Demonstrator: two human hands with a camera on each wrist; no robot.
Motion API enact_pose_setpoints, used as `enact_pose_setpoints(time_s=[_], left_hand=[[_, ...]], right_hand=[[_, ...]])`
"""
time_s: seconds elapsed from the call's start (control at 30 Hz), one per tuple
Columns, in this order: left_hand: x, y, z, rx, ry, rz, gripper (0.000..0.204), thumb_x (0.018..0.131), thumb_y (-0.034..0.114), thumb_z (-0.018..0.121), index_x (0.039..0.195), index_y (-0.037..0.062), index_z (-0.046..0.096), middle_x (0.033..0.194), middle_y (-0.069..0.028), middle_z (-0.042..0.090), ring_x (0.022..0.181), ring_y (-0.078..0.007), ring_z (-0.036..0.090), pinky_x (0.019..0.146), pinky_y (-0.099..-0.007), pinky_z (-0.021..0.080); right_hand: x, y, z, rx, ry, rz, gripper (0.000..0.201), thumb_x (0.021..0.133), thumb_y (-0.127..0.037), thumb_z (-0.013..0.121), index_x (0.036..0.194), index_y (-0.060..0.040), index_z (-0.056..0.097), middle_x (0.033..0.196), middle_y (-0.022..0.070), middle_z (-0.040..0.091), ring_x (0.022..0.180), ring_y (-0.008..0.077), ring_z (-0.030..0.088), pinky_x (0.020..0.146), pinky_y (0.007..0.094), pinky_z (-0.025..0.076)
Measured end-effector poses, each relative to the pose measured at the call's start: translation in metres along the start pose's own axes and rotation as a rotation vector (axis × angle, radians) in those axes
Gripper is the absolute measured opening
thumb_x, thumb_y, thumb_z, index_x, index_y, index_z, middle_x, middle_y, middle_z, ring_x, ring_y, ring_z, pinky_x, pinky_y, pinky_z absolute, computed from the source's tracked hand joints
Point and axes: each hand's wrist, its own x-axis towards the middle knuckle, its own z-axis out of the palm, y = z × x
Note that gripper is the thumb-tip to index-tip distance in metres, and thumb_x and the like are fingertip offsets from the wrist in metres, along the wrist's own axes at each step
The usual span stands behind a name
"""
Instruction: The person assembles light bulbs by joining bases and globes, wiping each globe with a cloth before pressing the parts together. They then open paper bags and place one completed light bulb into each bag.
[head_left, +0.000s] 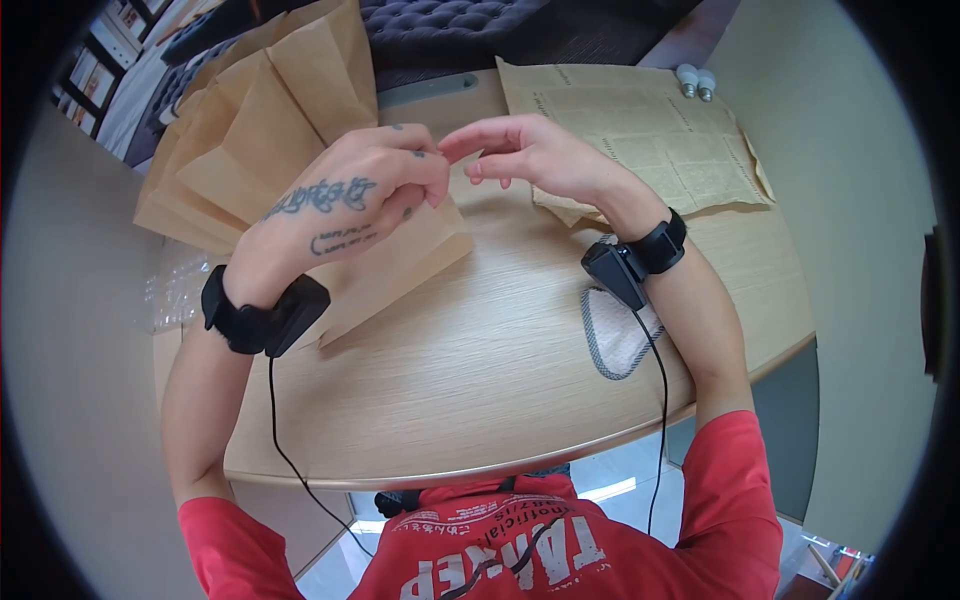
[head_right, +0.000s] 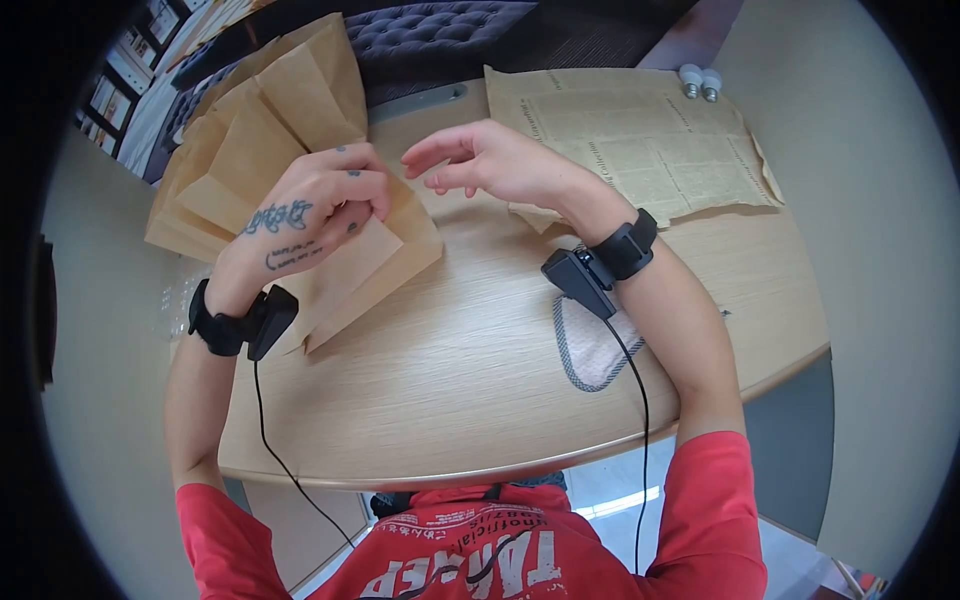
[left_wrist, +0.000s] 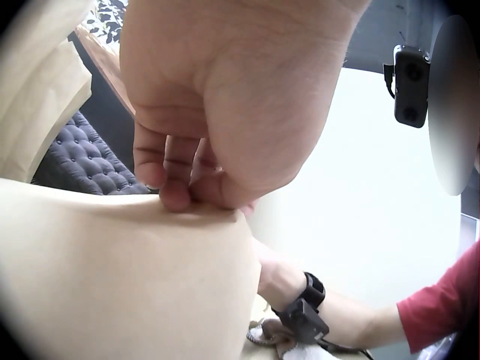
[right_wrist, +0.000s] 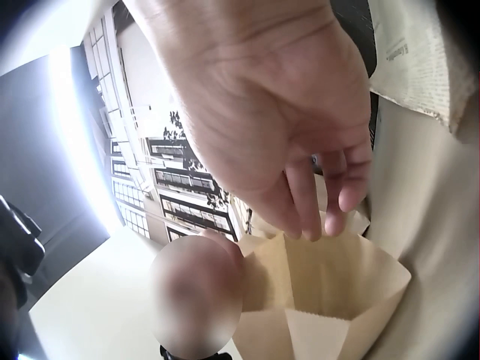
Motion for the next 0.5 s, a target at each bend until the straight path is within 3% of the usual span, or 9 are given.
enact_pose_setpoints(time_s=[0.13, 0.23, 0.37, 0.5], left_hand=[[-0.001, 0.000, -0.001, -0.003, -0.006, 0.002, 0.019, 0.069, -0.013, 0.056, 0.079, 0.0028, 0.057, 0.087, -0.0098, 0.057, 0.076, -0.0296, 0.058, 0.066, -0.0361, 0.047], [-0.002, 0.000, 0.000, -0.020, -0.017, -0.007, 0.020, 0.068, -0.014, 0.056, 0.079, 0.0027, 0.057, 0.087, -0.0096, 0.056, 0.076, -0.0289, 0.058, 0.065, -0.0356, 0.048], [-0.003, -0.002, 0.002, -0.034, -0.029, -0.015, 0.020, 0.068, -0.014, 0.056, 0.079, 0.0029, 0.057, 0.087, -0.0096, 0.055, 0.076, -0.0287, 0.058, 0.064, -0.0358, 0.048], [-0.004, -0.002, 0.004, -0.029, -0.058, -0.069, 0.020, 0.067, -0.013, 0.057, 0.079, 0.0037, 0.058, 0.087, -0.0093, 0.055, 0.076, -0.0289, 0.058, 0.063, -0.0359, 0.048]], right_hand=[[-0.004, 0.001, -0.037, -0.114, 0.127, 0.015, 0.038, 0.091, -0.017, 0.065, 0.127, -0.0051, 0.062, 0.118, 0.0023, 0.068, 0.092, 0.0072, 0.061, 0.077, 0.0241, 0.046], [-0.010, 0.013, -0.087, -0.318, 0.273, 0.110, 0.034, 0.093, -0.018, 0.058, 0.124, -0.0074, 0.064, 0.110, -0.0005, 0.070, 0.089, 0.0086, 0.062, 0.076, 0.0253, 0.047], [-0.027, 0.062, -0.178, -0.499, 0.605, 0.221, 0.034, 0.091, -0.021, 0.061, 0.120, -0.0033, 0.064, 0.105, 0.0038, 0.070, 0.086, 0.0106, 0.063, 0.074, 0.0277, 0.049], [-0.053, 0.133, -0.279, -0.929, 1.057, 0.401, 0.051, 0.083, -0.038, 0.068, 0.119, -0.0019, 0.064, 0.111, 0.0189, 0.069, 0.103, 0.0326, 0.066, 0.090, 0.0390, 0.051]])
